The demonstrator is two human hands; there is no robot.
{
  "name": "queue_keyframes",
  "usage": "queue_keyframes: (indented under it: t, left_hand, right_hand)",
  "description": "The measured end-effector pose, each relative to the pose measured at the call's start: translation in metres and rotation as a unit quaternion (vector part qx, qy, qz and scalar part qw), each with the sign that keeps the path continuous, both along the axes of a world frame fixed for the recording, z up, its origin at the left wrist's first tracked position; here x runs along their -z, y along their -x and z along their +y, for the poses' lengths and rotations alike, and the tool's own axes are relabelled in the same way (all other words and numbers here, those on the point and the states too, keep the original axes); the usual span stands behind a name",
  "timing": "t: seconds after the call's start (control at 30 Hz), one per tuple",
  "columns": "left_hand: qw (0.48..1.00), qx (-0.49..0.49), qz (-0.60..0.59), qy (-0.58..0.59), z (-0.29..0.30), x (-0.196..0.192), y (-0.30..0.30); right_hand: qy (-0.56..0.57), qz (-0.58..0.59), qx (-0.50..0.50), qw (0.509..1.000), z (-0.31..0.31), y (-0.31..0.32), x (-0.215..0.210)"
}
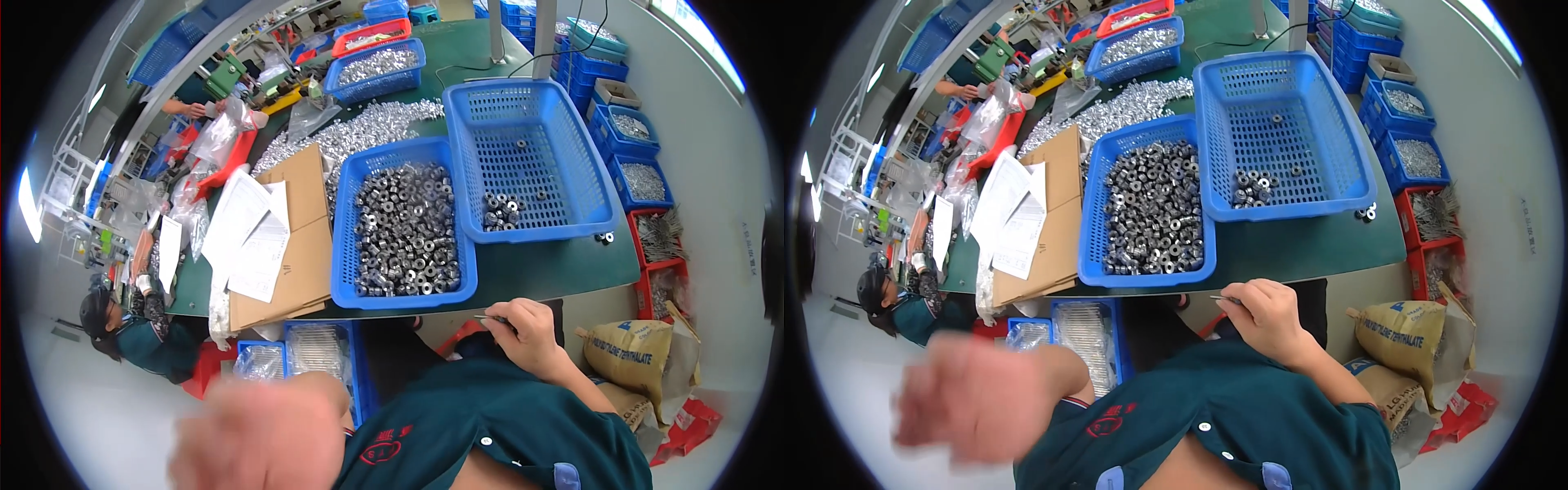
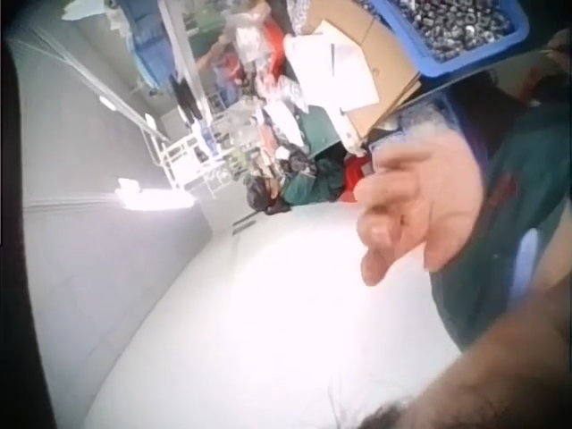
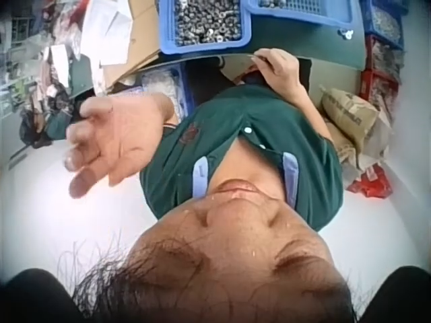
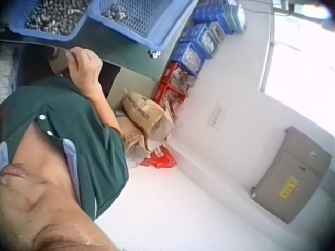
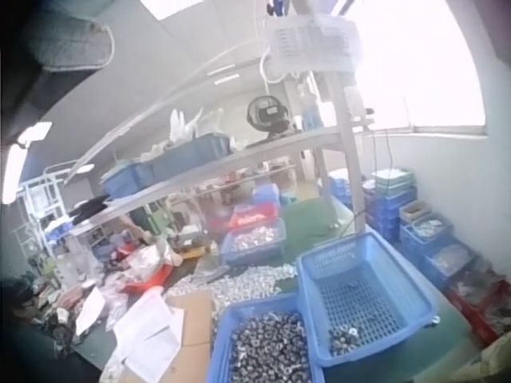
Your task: Manually assembling small metal components and sorting them into bins at a workstation.
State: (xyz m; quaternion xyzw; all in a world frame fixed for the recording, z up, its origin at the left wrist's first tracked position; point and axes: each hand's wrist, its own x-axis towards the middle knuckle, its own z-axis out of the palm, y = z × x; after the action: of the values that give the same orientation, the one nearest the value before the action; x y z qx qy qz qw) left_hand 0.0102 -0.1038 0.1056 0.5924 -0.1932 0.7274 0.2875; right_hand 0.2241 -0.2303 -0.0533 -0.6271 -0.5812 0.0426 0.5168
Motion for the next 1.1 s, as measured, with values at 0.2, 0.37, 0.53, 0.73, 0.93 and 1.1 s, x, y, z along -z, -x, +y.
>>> queue_keyframes:
  t: [0.2, 0.37, 0.53, 0.73, 0.93, 1.1]
  left_hand:
    - [0.823, -0.134, 0.525, 0.170, 0.106, 0.071, -0.085]
    - [0.646, -0.224, 0.729, 0.005, 0.146, 0.118, -0.098]
    - [0.589, -0.290, 0.747, -0.104, 0.156, 0.149, -0.102]
    - [0.574, -0.266, 0.775, -0.010, 0.160, 0.154, -0.109]
    - [0.618, -0.221, 0.754, -0.004, 0.169, 0.156, -0.101]
    - [0.610, 0.013, 0.739, 0.284, 0.163, 0.137, -0.093]
  right_hand:
    - [-0.002, -0.016, 0.015, 1.000, -0.007, -0.001, -0.003]
    - [-0.019, -0.011, 0.033, 0.999, -0.010, 0.000, -0.002]
    - [-0.024, -0.010, 0.036, 0.999, -0.010, -0.003, 0.002]
    - [-0.029, -0.004, 0.036, 0.999, -0.009, -0.006, 0.003]
    - [-0.025, -0.006, 0.038, 0.999, -0.009, -0.007, 0.005]
    - [-0.019, -0.006, 0.041, 0.999, -0.011, -0.005, 0.002]
